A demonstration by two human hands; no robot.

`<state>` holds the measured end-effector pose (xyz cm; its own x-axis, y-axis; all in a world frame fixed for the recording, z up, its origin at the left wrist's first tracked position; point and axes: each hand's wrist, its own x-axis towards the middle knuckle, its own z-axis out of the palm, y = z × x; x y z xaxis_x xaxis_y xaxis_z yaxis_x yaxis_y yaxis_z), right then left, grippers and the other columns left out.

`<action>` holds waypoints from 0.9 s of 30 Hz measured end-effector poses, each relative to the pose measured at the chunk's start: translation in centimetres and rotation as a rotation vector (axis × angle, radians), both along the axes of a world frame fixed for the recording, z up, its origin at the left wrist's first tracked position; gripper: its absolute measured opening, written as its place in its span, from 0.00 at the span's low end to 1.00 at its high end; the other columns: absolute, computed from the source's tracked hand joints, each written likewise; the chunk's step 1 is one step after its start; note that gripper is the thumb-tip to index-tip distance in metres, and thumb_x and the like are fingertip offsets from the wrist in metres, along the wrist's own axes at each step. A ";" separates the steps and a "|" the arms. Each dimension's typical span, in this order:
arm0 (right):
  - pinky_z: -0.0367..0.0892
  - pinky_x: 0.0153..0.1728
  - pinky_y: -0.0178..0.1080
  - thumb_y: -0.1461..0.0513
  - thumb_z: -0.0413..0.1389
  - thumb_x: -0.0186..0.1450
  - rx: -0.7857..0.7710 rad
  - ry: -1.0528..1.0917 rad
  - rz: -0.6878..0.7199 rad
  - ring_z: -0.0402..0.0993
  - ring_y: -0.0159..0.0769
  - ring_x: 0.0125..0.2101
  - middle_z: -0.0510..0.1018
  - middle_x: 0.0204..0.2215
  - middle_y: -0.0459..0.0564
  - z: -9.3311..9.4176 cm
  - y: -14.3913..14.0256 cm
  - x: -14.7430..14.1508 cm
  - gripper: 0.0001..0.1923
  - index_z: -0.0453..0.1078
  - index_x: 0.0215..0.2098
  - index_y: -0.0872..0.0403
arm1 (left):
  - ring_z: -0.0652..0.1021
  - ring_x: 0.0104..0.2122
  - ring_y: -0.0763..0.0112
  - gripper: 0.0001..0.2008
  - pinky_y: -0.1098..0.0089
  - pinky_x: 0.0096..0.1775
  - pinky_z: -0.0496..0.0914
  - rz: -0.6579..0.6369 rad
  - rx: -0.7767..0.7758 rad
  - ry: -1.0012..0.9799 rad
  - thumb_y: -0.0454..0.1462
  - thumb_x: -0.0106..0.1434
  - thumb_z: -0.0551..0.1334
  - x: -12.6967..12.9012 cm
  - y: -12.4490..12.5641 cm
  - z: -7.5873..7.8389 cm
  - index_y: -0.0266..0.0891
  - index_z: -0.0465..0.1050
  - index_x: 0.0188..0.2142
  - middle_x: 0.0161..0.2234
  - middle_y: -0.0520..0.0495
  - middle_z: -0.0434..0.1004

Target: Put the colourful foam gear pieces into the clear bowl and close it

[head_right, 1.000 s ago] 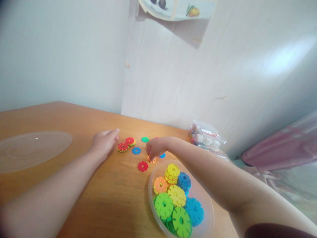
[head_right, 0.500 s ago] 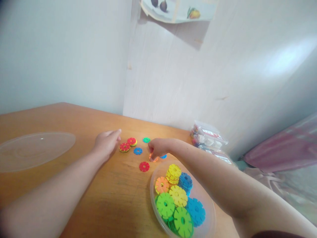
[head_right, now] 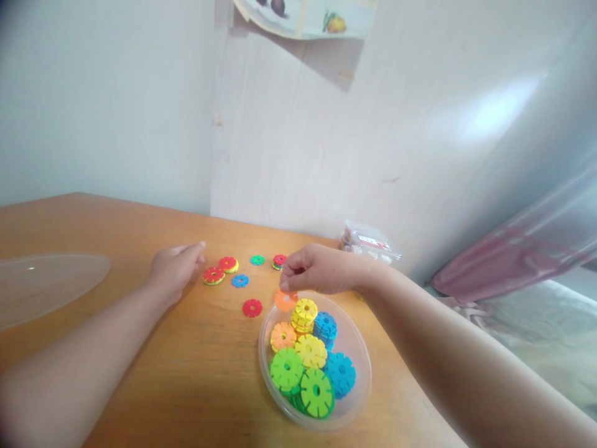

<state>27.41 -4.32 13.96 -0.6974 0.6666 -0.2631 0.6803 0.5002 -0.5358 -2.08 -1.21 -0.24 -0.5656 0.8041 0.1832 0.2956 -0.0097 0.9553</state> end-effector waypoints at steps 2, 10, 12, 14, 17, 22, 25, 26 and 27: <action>0.63 0.29 0.32 0.57 0.57 0.63 -0.021 -0.022 0.017 0.68 0.30 0.29 0.75 0.28 0.44 -0.4 -1.0 0.3 0.09 0.74 0.35 0.55 | 0.64 0.17 0.72 0.18 0.71 0.20 0.56 -0.001 0.014 -0.005 0.50 0.56 0.60 0.0 0.0 0.0 0.40 0.68 0.19 0.14 0.53 0.63; 0.63 0.29 0.32 0.59 0.54 0.65 0.050 -0.102 0.039 0.69 0.30 0.30 0.77 0.30 0.46 -1.8 -1.7 0.7 0.11 0.75 0.38 0.56 | 0.67 0.19 0.71 0.17 0.72 0.20 0.56 0.013 -0.003 -0.002 0.49 0.55 0.60 0.1 -0.3 0.4 0.40 0.69 0.19 0.16 0.51 0.67; 0.63 0.30 0.32 0.59 0.54 0.65 0.081 -0.086 0.007 0.70 0.30 0.31 0.78 0.31 0.47 -1.5 -1.6 0.8 0.11 0.75 0.39 0.55 | 0.67 0.19 0.70 0.17 0.72 0.20 0.56 0.015 -0.010 -0.004 0.49 0.55 0.60 0.1 -0.3 0.4 0.40 0.69 0.20 0.16 0.51 0.67; 0.63 0.30 0.32 0.59 0.54 0.64 0.103 -0.067 -0.021 0.70 0.31 0.31 0.78 0.32 0.47 -1.1 -1.5 1.0 0.10 0.75 0.38 0.55 | 0.67 0.18 0.70 0.17 0.71 0.20 0.56 0.018 -0.008 0.004 0.49 0.55 0.60 0.1 -0.2 0.4 0.40 0.69 0.20 0.16 0.51 0.66; 0.63 0.30 0.32 0.59 0.55 0.63 0.125 -0.040 -0.046 0.69 0.31 0.31 0.77 0.31 0.47 -0.7 -1.5 0.9 0.09 0.74 0.37 0.55 | 0.66 0.18 0.70 0.17 0.71 0.20 0.56 0.019 -0.006 0.019 0.50 0.55 0.60 0.1 -0.2 0.3 0.40 0.69 0.20 0.15 0.52 0.66; 0.61 0.27 0.31 0.61 0.55 0.62 0.133 -0.037 -0.046 0.66 0.29 0.27 0.75 0.28 0.45 -1.0 -0.8 -1.2 0.07 0.73 0.35 0.54 | 0.64 0.17 0.71 0.18 0.70 0.20 0.56 -0.025 -0.002 0.007 0.51 0.55 0.59 0.0 -0.2 0.1 0.40 0.68 0.19 0.14 0.53 0.63; 0.60 0.26 0.31 0.62 0.55 0.61 0.174 -0.055 -0.010 0.66 0.29 0.26 0.74 0.26 0.44 -1.4 0.7 -3.3 0.06 0.72 0.34 0.55 | 0.65 0.17 0.70 0.19 0.70 0.22 0.56 -0.026 0.014 0.034 0.51 0.56 0.58 -0.1 -0.1 0.0 0.40 0.68 0.19 0.14 0.52 0.64; 0.60 0.26 0.31 0.62 0.55 0.61 0.204 -0.066 -0.012 0.66 0.29 0.26 0.74 0.26 0.45 -1.6 1.3 -3.9 0.05 0.73 0.34 0.55 | 0.65 0.18 0.70 0.18 0.70 0.22 0.57 -0.027 0.020 0.044 0.51 0.56 0.58 -0.2 0.0 -0.1 0.40 0.68 0.19 0.14 0.53 0.64; 0.60 0.26 0.31 0.63 0.55 0.60 0.238 -0.076 -0.026 0.67 0.29 0.26 0.75 0.26 0.45 -1.7 2.0 -4.6 0.06 0.73 0.34 0.55 | 0.65 0.18 0.70 0.19 0.70 0.22 0.57 -0.029 0.024 0.050 0.51 0.56 0.58 -0.2 0.0 -0.2 0.40 0.67 0.19 0.14 0.53 0.63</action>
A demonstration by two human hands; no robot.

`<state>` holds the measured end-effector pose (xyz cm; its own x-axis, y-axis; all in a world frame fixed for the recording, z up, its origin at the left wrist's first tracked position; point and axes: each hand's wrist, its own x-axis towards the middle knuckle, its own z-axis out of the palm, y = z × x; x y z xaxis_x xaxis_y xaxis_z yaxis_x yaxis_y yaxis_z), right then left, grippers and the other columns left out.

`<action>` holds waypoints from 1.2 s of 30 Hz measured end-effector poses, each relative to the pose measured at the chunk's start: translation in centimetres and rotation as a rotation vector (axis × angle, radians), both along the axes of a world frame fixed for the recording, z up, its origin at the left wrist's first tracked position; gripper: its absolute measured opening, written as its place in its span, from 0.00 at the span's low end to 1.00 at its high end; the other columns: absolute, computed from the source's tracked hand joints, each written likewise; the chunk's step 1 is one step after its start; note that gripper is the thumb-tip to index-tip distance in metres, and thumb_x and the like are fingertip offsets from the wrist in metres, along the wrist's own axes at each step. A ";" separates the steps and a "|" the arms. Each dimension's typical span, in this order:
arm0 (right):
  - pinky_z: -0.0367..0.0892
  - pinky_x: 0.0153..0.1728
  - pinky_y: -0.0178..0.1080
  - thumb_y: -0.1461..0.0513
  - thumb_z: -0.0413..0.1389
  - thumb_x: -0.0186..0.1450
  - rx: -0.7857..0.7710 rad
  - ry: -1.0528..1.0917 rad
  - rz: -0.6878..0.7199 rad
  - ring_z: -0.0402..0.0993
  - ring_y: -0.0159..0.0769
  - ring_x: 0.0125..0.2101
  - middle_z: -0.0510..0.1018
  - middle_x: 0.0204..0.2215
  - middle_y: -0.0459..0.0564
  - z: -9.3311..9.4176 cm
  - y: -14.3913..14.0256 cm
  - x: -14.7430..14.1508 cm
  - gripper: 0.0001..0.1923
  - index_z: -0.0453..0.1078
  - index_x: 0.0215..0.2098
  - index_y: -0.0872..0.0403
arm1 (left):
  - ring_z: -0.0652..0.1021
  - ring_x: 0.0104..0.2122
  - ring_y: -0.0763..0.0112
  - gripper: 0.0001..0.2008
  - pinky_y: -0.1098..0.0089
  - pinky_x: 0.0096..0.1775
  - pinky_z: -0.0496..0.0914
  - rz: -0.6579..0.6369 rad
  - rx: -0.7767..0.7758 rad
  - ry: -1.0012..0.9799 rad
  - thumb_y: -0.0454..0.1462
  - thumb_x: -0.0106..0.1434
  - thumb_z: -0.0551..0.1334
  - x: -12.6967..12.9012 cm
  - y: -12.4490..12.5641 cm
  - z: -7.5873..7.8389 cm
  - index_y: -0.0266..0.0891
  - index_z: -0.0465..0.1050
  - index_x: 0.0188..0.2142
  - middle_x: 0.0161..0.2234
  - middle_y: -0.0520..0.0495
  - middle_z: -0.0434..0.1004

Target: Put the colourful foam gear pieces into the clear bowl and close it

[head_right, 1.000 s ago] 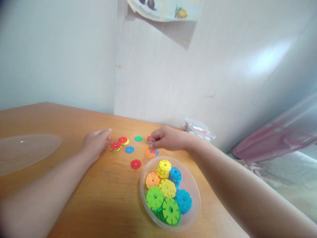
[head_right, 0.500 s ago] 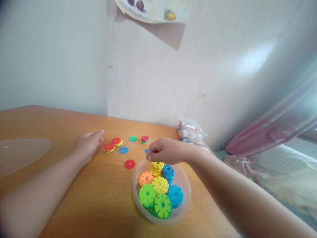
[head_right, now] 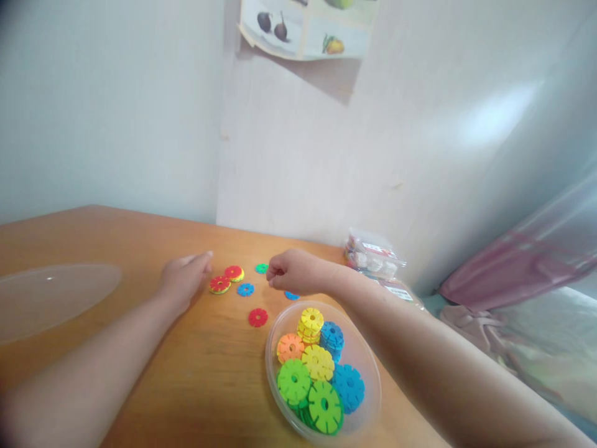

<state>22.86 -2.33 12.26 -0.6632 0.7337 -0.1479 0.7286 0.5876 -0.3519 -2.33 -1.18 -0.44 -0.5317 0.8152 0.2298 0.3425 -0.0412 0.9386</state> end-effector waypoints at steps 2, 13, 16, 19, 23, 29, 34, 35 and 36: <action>0.60 0.26 0.31 0.64 0.56 0.59 0.060 -0.014 -0.052 0.68 0.30 0.26 0.77 0.27 0.47 -0.2 1.4 -1.1 0.07 0.74 0.36 0.56 | 0.66 0.17 0.69 0.19 0.70 0.22 0.56 -0.003 -0.003 0.009 0.51 0.57 0.57 -0.1 0.1 -0.2 0.40 0.67 0.19 0.14 0.53 0.63; 0.66 0.38 0.35 0.58 0.62 0.59 0.201 -0.194 0.063 0.75 0.39 0.42 0.80 0.44 0.53 -3.0 6.4 -7.2 0.24 0.73 0.53 0.54 | 0.70 0.20 0.66 0.22 0.69 0.23 0.57 0.012 -0.006 0.074 0.53 0.58 0.56 -0.3 0.3 -0.6 0.40 0.70 0.20 0.15 0.50 0.68; 0.67 0.42 0.39 0.58 0.61 0.58 0.272 -0.271 0.136 0.74 0.44 0.47 0.77 0.50 0.55 -3.4 6.1 -9.0 0.29 0.70 0.58 0.52 | 0.70 0.20 0.66 0.22 0.68 0.24 0.57 0.011 -0.010 0.082 0.53 0.59 0.55 -0.4 0.4 -0.7 0.41 0.70 0.21 0.15 0.51 0.68; 0.68 0.42 0.42 0.58 0.60 0.58 0.325 -0.342 0.184 0.73 0.48 0.49 0.74 0.54 0.59 -3.6 5.9 -10.2 0.31 0.68 0.60 0.51 | 0.71 0.21 0.66 0.22 0.68 0.25 0.58 0.001 -0.004 0.072 0.54 0.59 0.55 -0.4 0.5 -1.0 0.40 0.71 0.21 0.18 0.50 0.72; 0.68 0.40 0.42 0.58 0.58 0.60 0.324 -0.398 0.216 0.74 0.48 0.48 0.76 0.50 0.59 -4.0 6.1 -11.0 0.26 0.70 0.57 0.51 | 0.70 0.19 0.65 0.22 0.68 0.23 0.57 -0.004 -0.019 0.063 0.54 0.59 0.55 -0.5 0.6 -1.1 0.41 0.72 0.21 0.15 0.50 0.69; 0.66 0.39 0.38 0.55 0.62 0.56 0.327 -0.373 0.152 0.73 0.46 0.47 0.76 0.50 0.56 -3.7 6.6 -10.4 0.27 0.71 0.54 0.51 | 0.70 0.19 0.66 0.22 0.68 0.23 0.57 -0.010 -0.017 0.041 0.54 0.57 0.55 -0.4 0.6 -0.9 0.40 0.72 0.21 0.16 0.49 0.70; 0.64 0.38 0.37 0.54 0.63 0.57 0.324 -0.246 0.150 0.72 0.42 0.44 0.77 0.48 0.55 -1.5 4.1 -6.6 0.25 0.71 0.51 0.53 | 0.67 0.17 0.68 0.21 0.68 0.21 0.54 -0.010 -0.001 0.015 0.54 0.57 0.56 -0.3 0.5 -1.1 0.41 0.70 0.21 0.15 0.51 0.66; 0.63 0.38 0.37 0.54 0.63 0.57 0.310 -0.225 0.159 0.72 0.41 0.43 0.77 0.47 0.54 -1.0 3.1 -5.5 0.24 0.71 0.50 0.53 | 0.67 0.17 0.68 0.21 0.68 0.21 0.54 -0.014 0.002 0.020 0.54 0.57 0.56 -0.3 0.5 -1.1 0.41 0.70 0.21 0.14 0.52 0.65; 0.63 0.38 0.37 0.54 0.62 0.57 0.294 -0.209 0.165 0.72 0.41 0.41 0.77 0.46 0.53 -0.5 2.1 -4.4 0.23 0.71 0.50 0.53 | 0.66 0.17 0.68 0.21 0.68 0.21 0.54 -0.018 0.004 0.025 0.54 0.57 0.56 -0.3 0.5 -1.1 0.41 0.70 0.21 0.14 0.52 0.64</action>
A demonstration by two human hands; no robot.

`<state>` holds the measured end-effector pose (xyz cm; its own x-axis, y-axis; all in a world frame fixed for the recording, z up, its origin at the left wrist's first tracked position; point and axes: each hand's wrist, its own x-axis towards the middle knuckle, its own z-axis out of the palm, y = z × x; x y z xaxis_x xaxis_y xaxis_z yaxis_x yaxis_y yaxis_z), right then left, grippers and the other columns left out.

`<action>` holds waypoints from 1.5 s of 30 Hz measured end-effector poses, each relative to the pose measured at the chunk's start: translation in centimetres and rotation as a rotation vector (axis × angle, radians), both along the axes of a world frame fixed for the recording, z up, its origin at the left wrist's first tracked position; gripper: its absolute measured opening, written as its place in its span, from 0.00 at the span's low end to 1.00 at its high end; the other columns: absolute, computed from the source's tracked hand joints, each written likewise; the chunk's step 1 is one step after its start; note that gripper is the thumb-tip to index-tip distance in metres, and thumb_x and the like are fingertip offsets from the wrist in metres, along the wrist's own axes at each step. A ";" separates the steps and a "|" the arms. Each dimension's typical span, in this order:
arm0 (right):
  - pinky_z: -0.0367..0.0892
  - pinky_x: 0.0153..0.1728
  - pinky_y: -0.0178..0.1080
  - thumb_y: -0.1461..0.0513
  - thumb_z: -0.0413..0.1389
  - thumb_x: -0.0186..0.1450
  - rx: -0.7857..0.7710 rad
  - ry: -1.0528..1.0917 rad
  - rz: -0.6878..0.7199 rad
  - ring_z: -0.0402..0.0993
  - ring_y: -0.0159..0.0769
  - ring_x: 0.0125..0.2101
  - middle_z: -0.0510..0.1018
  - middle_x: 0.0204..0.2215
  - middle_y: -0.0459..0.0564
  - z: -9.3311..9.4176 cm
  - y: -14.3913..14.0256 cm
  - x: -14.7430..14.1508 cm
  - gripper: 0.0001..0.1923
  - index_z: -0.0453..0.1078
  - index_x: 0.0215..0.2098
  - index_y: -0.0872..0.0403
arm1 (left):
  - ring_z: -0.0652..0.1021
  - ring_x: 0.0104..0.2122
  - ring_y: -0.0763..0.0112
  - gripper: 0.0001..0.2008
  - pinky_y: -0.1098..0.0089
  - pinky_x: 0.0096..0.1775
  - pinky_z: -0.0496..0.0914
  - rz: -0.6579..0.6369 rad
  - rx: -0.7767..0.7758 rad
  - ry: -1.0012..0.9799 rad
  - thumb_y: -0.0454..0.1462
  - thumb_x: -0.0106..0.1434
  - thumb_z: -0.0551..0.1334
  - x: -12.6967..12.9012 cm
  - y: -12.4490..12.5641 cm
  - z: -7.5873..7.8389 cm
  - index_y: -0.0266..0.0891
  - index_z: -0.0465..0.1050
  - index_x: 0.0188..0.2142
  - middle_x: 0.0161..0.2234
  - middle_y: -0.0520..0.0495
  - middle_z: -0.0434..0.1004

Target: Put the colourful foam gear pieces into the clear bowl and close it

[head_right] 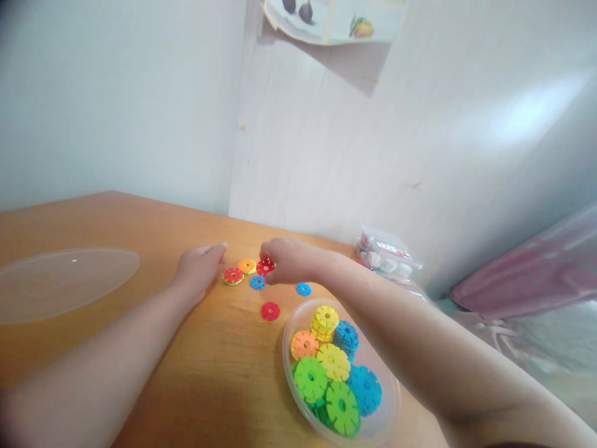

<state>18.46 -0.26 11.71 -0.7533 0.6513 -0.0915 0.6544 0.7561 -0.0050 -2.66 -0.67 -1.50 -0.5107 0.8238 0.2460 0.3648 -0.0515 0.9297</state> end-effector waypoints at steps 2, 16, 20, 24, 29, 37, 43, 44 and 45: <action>0.63 0.37 0.38 0.53 0.62 0.58 -0.046 0.013 -0.007 0.71 0.40 0.40 0.77 0.44 0.52 0.9 -2.3 2.2 0.21 0.71 0.48 0.52 | 0.66 0.17 0.68 0.20 0.69 0.21 0.54 -0.004 -0.005 0.004 0.53 0.57 0.56 0.0 0.0 0.1 0.41 0.69 0.21 0.14 0.53 0.62; 0.62 0.34 0.38 0.42 0.60 0.57 -0.200 -0.020 -0.154 0.72 0.40 0.39 0.77 0.42 0.51 1.9 -8.3 9.0 0.30 0.71 0.50 0.50 | 0.68 0.19 0.67 0.19 0.69 0.22 0.56 0.042 -0.019 0.020 0.51 0.56 0.58 0.3 -0.4 1.0 0.40 0.69 0.19 0.15 0.50 0.66; 0.62 0.32 0.37 0.47 0.58 0.62 -0.163 0.057 -0.139 0.72 0.36 0.35 0.78 0.39 0.50 2.1 -7.1 7.4 0.22 0.72 0.48 0.51 | 0.67 0.18 0.68 0.20 0.69 0.22 0.55 0.038 -0.020 -0.003 0.52 0.56 0.58 0.3 -0.2 0.6 0.40 0.69 0.19 0.14 0.51 0.64; 0.62 0.32 0.36 0.50 0.57 0.64 -0.138 0.087 -0.073 0.72 0.35 0.33 0.79 0.38 0.50 1.4 -5.0 3.3 0.18 0.73 0.46 0.52 | 0.66 0.18 0.70 0.21 0.69 0.21 0.54 0.010 0.012 -0.024 0.53 0.57 0.57 0.1 -0.1 0.3 0.40 0.68 0.20 0.14 0.52 0.63; 0.65 0.36 0.38 0.46 0.59 0.60 -0.021 -0.011 0.024 0.75 0.42 0.41 0.79 0.46 0.53 -0.9 -1.7 -2.5 0.28 0.71 0.54 0.51 | 0.64 0.18 0.71 0.20 0.69 0.22 0.54 -0.002 0.031 -0.040 0.52 0.58 0.57 0.1 -0.3 0.5 0.40 0.68 0.20 0.14 0.54 0.61; 0.69 0.36 0.43 0.47 0.60 0.56 0.106 -0.205 0.071 0.75 0.50 0.45 0.76 0.50 0.57 -3.2 0.8 -7.5 0.34 0.69 0.58 0.49 | 0.70 0.22 0.67 0.21 0.68 0.25 0.58 0.010 0.026 -0.003 0.53 0.59 0.55 -0.2 0.3 -0.1 0.39 0.71 0.22 0.18 0.50 0.70; 0.67 0.31 0.40 0.49 0.58 0.58 0.097 -0.222 0.049 0.76 0.48 0.41 0.78 0.46 0.56 -3.5 1.4 -8.1 0.25 0.73 0.51 0.48 | 0.71 0.23 0.65 0.22 0.68 0.25 0.58 0.001 -0.026 0.043 0.53 0.59 0.54 -0.4 0.4 0.1 0.39 0.73 0.23 0.18 0.49 0.70; 0.66 0.32 0.40 0.49 0.59 0.58 0.094 -0.206 0.044 0.76 0.48 0.41 0.78 0.46 0.56 -3.3 1.4 -7.8 0.25 0.73 0.51 0.48 | 0.71 0.22 0.66 0.22 0.68 0.25 0.57 -0.003 -0.031 0.042 0.53 0.59 0.54 -0.4 0.3 0.2 0.39 0.73 0.23 0.17 0.49 0.69; 0.66 0.32 0.40 0.49 0.59 0.58 0.091 -0.187 0.037 0.75 0.47 0.42 0.77 0.46 0.55 -3.0 1.3 -7.4 0.25 0.73 0.51 0.47 | 0.70 0.21 0.66 0.22 0.68 0.24 0.57 -0.004 -0.031 0.037 0.53 0.59 0.54 -0.3 0.2 0.3 0.39 0.73 0.22 0.17 0.50 0.68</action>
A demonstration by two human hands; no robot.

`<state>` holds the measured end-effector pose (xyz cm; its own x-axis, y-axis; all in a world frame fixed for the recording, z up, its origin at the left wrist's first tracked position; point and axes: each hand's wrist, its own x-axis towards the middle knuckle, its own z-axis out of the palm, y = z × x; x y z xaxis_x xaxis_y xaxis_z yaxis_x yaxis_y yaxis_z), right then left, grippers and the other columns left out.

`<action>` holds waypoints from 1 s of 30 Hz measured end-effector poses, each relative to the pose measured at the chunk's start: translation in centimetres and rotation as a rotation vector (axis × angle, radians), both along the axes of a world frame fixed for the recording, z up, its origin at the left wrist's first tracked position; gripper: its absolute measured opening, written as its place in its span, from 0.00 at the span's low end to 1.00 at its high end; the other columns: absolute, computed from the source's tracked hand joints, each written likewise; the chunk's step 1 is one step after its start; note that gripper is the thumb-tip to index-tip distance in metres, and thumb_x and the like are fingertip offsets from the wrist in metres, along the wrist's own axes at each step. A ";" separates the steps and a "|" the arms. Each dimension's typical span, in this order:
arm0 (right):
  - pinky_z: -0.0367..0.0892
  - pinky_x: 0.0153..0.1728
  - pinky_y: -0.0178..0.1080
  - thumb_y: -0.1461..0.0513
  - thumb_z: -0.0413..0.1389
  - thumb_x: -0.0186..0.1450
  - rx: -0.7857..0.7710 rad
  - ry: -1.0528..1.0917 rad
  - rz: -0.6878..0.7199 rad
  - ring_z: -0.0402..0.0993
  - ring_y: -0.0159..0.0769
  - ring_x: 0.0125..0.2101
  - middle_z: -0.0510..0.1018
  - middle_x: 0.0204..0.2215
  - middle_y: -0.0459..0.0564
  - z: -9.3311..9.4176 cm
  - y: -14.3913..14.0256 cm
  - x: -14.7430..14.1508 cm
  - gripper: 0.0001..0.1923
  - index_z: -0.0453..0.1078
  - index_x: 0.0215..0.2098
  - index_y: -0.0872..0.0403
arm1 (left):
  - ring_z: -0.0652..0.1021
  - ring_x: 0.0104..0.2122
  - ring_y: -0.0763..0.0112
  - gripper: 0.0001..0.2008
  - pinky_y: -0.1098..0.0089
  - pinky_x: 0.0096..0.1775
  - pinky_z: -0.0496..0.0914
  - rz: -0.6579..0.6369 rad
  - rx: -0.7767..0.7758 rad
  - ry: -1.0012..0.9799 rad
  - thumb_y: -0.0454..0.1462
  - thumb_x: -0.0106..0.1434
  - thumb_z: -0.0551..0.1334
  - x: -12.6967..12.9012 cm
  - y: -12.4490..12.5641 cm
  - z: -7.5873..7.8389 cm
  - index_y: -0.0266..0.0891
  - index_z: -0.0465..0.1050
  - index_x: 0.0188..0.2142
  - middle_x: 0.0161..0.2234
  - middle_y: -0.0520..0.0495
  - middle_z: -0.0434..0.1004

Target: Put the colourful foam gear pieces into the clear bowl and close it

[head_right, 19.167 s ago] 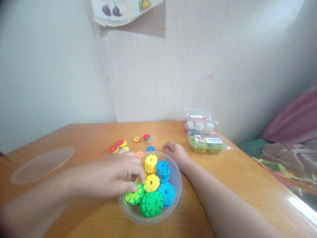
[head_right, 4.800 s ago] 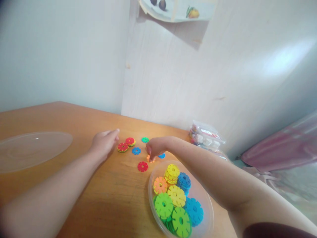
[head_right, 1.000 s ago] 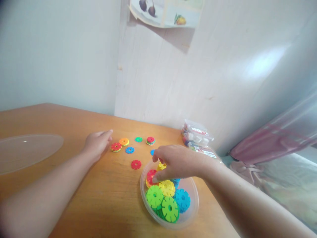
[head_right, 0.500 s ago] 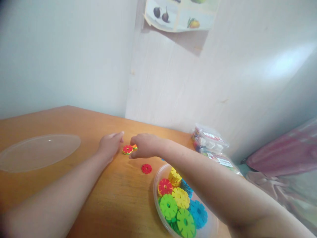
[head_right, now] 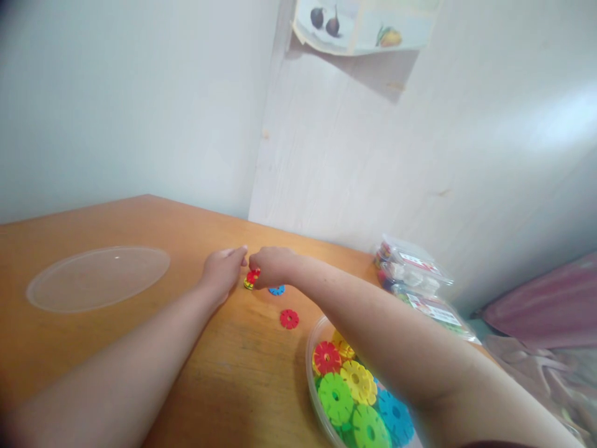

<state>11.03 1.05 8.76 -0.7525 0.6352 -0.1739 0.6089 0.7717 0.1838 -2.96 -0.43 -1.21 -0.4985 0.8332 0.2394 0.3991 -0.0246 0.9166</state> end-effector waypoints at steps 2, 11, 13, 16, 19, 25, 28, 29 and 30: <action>0.65 0.34 0.40 0.49 0.60 0.58 -0.013 0.046 -0.012 0.75 0.46 0.42 0.77 0.47 0.54 1.0 -0.5 1.2 0.26 0.72 0.52 0.48 | 0.68 0.20 0.67 0.22 0.68 0.24 0.56 0.004 0.015 -0.014 0.53 0.59 0.55 0.1 -0.1 0.1 0.40 0.71 0.21 0.16 0.51 0.66; 0.64 0.38 0.39 0.49 0.59 0.61 -0.147 0.148 -0.082 0.72 0.39 0.39 0.77 0.43 0.50 5.9 -7.7 11.2 0.22 0.72 0.50 0.49 | 0.66 0.18 0.71 0.20 0.69 0.23 0.55 0.032 0.052 -0.066 0.51 0.58 0.57 0.5 -0.2 0.0 0.40 0.69 0.19 0.15 0.53 0.63; 0.64 0.38 0.39 0.49 0.59 0.61 -0.158 0.137 -0.105 0.72 0.39 0.39 0.78 0.43 0.49 5.9 -9.0 13.1 0.21 0.72 0.49 0.48 | 0.66 0.18 0.70 0.20 0.68 0.23 0.55 0.051 0.046 -0.064 0.51 0.57 0.58 0.5 -0.2 0.1 0.40 0.69 0.19 0.15 0.52 0.65; 0.64 0.39 0.40 0.49 0.58 0.61 -0.165 0.120 -0.135 0.73 0.40 0.40 0.78 0.43 0.50 5.6 -10.2 14.9 0.20 0.73 0.48 0.49 | 0.68 0.19 0.69 0.20 0.68 0.23 0.55 0.063 0.049 -0.051 0.51 0.57 0.58 0.4 -0.2 0.3 0.39 0.70 0.19 0.15 0.51 0.67; 0.64 0.37 0.39 0.46 0.60 0.59 -0.201 0.115 -0.182 0.73 0.41 0.41 0.78 0.43 0.50 5.2 -10.6 15.9 0.25 0.73 0.50 0.49 | 0.69 0.20 0.69 0.19 0.68 0.23 0.56 0.059 0.043 -0.053 0.50 0.57 0.58 0.4 -0.3 0.3 0.39 0.70 0.19 0.16 0.51 0.68; 0.64 0.33 0.36 0.47 0.57 0.63 -0.213 0.218 -0.194 0.73 0.36 0.35 0.79 0.39 0.49 5.5 -8.7 15.1 0.22 0.73 0.48 0.50 | 0.68 0.19 0.69 0.20 0.68 0.23 0.55 0.051 0.050 -0.047 0.51 0.58 0.58 0.5 -0.4 0.3 0.40 0.69 0.19 0.15 0.52 0.65; 0.63 0.31 0.35 0.50 0.57 0.63 -0.197 0.238 -0.176 0.73 0.35 0.33 0.79 0.37 0.50 5.0 -6.2 13.0 0.19 0.74 0.46 0.52 | 0.67 0.19 0.69 0.20 0.69 0.23 0.55 0.042 0.045 -0.050 0.51 0.58 0.57 0.5 -0.4 0.3 0.40 0.68 0.19 0.15 0.53 0.63; 0.63 0.31 0.35 0.51 0.57 0.63 -0.191 0.237 -0.172 0.73 0.35 0.34 0.79 0.38 0.50 4.6 -5.2 12.1 0.18 0.74 0.46 0.53 | 0.67 0.19 0.69 0.20 0.69 0.24 0.55 0.040 0.043 -0.052 0.51 0.58 0.57 0.5 -0.4 0.3 0.40 0.68 0.19 0.15 0.53 0.63; 0.63 0.30 0.35 0.52 0.57 0.63 -0.183 0.231 -0.176 0.73 0.35 0.34 0.80 0.38 0.50 4.1 -4.2 11.2 0.18 0.74 0.46 0.54 | 0.67 0.20 0.69 0.20 0.69 0.24 0.55 0.038 0.042 -0.048 0.51 0.59 0.57 0.5 -0.4 0.2 0.40 0.68 0.19 0.15 0.53 0.63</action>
